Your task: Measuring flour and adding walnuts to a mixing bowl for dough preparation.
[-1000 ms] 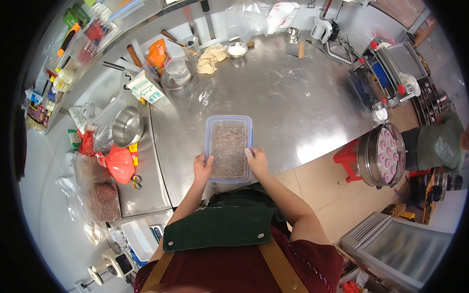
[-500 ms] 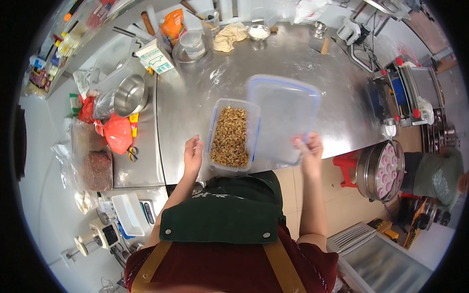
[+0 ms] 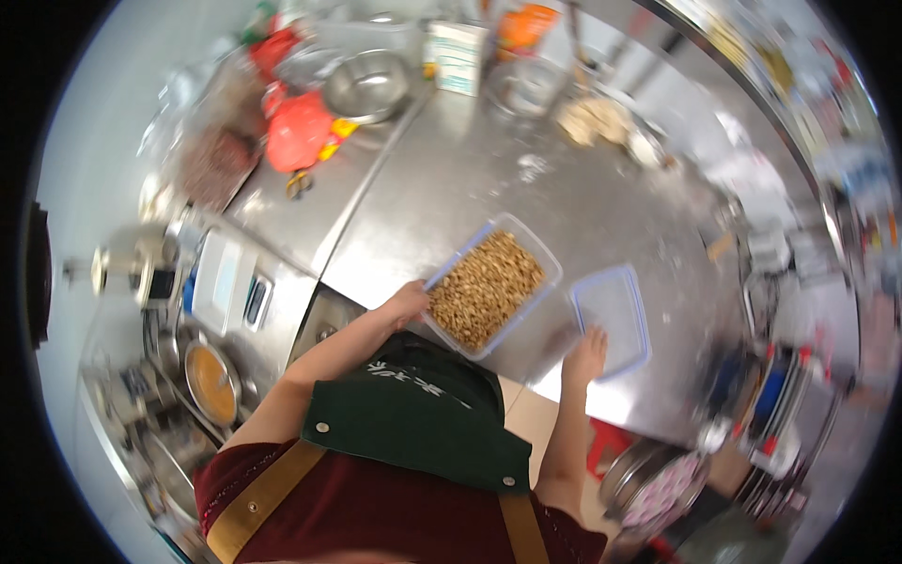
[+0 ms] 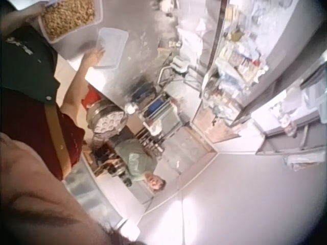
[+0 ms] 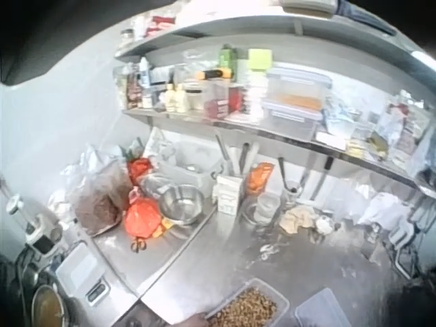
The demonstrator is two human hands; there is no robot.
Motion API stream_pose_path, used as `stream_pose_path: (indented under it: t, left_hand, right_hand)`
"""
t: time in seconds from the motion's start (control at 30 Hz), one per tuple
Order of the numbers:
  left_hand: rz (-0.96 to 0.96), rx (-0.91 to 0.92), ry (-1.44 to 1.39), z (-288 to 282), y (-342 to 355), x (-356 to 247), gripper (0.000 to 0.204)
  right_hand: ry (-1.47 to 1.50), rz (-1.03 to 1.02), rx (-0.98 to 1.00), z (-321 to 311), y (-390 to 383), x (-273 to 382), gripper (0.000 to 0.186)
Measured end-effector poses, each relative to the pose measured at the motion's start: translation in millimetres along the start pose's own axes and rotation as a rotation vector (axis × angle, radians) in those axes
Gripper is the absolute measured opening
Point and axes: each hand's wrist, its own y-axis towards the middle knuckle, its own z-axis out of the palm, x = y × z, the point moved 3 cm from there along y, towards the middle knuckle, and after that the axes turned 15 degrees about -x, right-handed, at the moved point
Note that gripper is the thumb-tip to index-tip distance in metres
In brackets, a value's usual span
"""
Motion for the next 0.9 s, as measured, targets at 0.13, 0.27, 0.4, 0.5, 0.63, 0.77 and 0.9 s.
stream_pose_path:
  t: [0.13, 0.27, 0.4, 0.5, 0.63, 0.77, 0.9]
  left_hand:
    - [-0.084, -0.154, -0.234, -22.5, -20.1, 44.5, 0.045]
    - [-0.115, -0.31, -0.431, -41.3, -70.5, 47.4, 0.044]
    - [-0.068, -0.504, -0.633, -61.2, -118.6, 73.1, 0.042]
    - [-0.047, -0.704, -0.758, -76.9, -158.8, 80.8, 0.042]
    - [-0.14, -0.799, -1.013, -88.3, -182.5, 121.5, 0.045]
    - [-0.165, -0.863, -1.222, -94.3, -208.8, 151.8, 0.048]
    - [-0.159, -0.862, -1.302, -100.5, -226.7, 189.1, 0.05]
  right_hand:
    - [0.459, -0.11, -0.221, -61.2, 73.8, 99.2, 0.036]
    - [0.824, -0.629, 0.278, -72.1, 96.8, 215.4, 0.042]
    - [0.558, -1.064, 0.451, -71.2, 71.7, 315.5, 0.066]
    - [0.571, -1.187, 0.481, -73.6, 41.4, 365.7, 0.077]
    - [0.602, -1.331, 0.647, -95.5, -10.3, 408.4, 0.075]
    - [0.701, -1.452, 0.615, -116.7, -42.7, 429.2, 0.075]
    - [0.646, -1.612, 0.709, -133.0, -70.1, 455.3, 0.076]
